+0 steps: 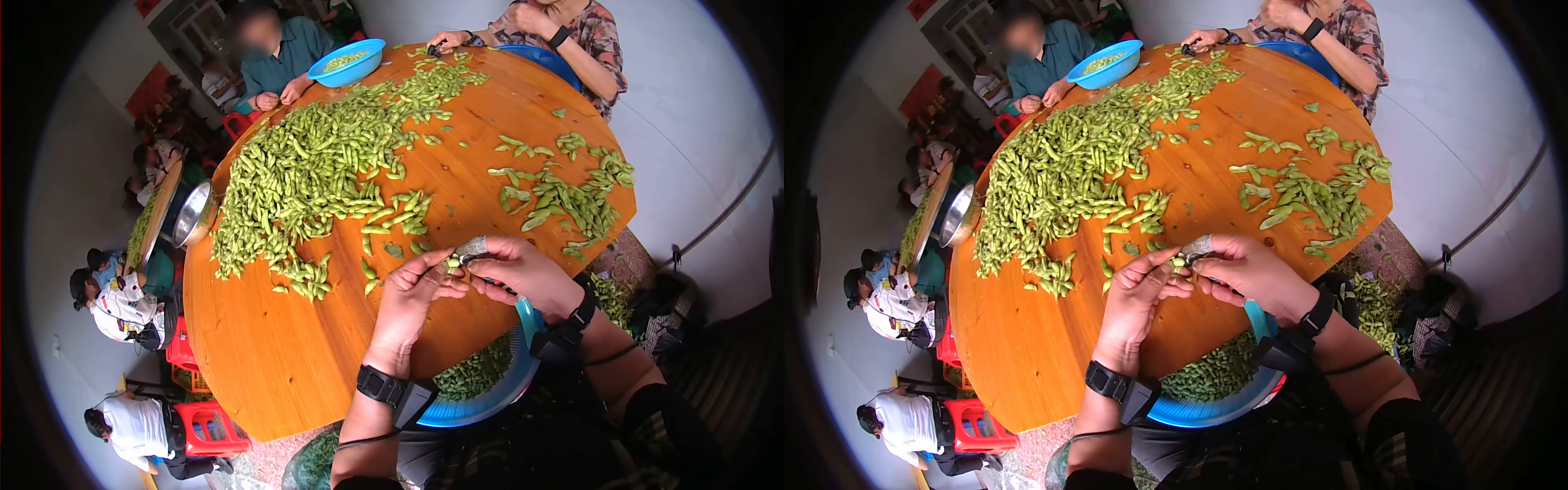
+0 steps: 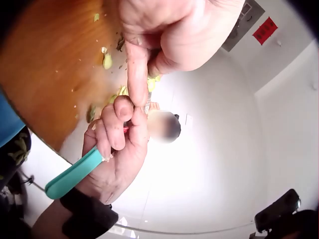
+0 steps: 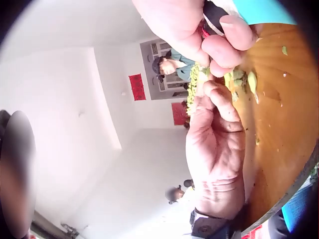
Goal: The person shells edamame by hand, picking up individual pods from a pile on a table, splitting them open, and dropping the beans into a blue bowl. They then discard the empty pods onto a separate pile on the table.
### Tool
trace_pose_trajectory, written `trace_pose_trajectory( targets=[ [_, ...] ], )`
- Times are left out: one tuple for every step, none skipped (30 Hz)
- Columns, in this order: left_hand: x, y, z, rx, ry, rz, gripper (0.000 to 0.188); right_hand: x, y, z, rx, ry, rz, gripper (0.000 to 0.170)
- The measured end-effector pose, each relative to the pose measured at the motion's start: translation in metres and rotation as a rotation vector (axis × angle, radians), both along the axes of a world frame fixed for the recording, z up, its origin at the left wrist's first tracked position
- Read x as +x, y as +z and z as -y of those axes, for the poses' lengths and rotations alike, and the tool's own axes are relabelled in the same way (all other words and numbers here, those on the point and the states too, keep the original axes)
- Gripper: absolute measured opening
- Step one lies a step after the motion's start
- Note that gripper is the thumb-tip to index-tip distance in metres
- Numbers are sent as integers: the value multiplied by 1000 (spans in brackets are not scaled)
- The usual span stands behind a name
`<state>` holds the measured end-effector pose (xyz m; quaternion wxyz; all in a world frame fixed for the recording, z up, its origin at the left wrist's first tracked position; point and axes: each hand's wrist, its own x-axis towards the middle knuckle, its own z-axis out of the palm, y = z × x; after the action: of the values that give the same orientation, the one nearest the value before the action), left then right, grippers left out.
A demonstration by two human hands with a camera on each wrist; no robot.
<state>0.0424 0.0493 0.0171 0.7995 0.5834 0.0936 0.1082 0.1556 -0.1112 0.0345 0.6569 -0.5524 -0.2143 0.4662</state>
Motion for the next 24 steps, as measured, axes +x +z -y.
trace_pose_trajectory(
  targets=[
    [-1, 2, -1, -112, -36, -9, 27, -2, 3, 0, 1, 2, 0, 13],
    [-1, 4, 0, -110, -35, -8, 27, -4, 8, 1, -24, -4, 83, 13],
    [-1, 6, 3, -136, -19, -14, 28, -6, 12, 1, -49, -10, 167, 14],
    [0, 6, 5, -162, -3, -19, 28, -8, 9, -1, -48, -10, 168, 14],
    [1, 4, 6, -162, -4, -17, 28, -10, 3, -3, -22, -40, 261, 14],
    [2, -1, 7, -31, 11, 13, 28, -13, 0, -5, 5, -71, 354, 15],
    [3, -5, 6, 98, 26, 43, 28, -17, 1, -4, 4, -72, 356, 15],
    [3, -7, 5, 97, 27, 45, 28, -22, 1, -4, 21, -94, 367, 15],
    [3, -8, 3, 74, 29, 36, 27, -25, 1, -4, 37, -115, 378, 15],
    [2, -9, 3, 51, 32, 26, 27, -25, 2, -4, 40, -115, 373, 15],
    [1, -8, 6, 49, 36, 25, 27, -25, 2, -3, 39, -110, 372, 15],
    [1, -7, 9, 85, 63, 12, 27, -25, 1, -3, 10, -158, 385, 16],
    [1, -3, 12, 122, 89, 1, 27, -22, 1, -3, -17, -207, 400, 18],
    [-6, 2, 15, 275, 129, -115, 26, -15, -2, -1, -53, -252, 419, 18],
    [-16, 12, 23, 277, 127, -111, 26, -7, -6, 3, -24, -323, 498, 18],
    [-29, 24, 35, 411, 78, -200, 24, 6, -14, 11, -18, -337, 584, 18],
    [-42, 28, 44, 542, 29, -293, 23, 19, -20, 20, -14, -346, 668, 17],
    [-54, 25, 52, 655, -1, -237, 20, 26, -19, 29, -103, -362, 642, 16],
    [-65, 21, 59, 768, -29, -181, 18, 32, -17, 36, -188, -376, 615, 15],
    [-70, 13, 65, 875, 10, -72, 15, 36, -15, 42, -189, -372, 629, 10],
    [-71, 11, 68, 877, 12, -81, 15, 43, -20, 47, -241, -336, 641, 10],
    [-72, 10, 71, 960, 61, -70, 14, 47, -24, 53, -245, -339, 617, 9],
    [-73, 9, 73, 1043, 108, -59, 13, 48, -26, 57, -251, -343, 593, 9],
    [-70, 16, 73, 1017, 119, -92, 15, 48, -25, 59, -251, -342, 587, 9]
  ],
)
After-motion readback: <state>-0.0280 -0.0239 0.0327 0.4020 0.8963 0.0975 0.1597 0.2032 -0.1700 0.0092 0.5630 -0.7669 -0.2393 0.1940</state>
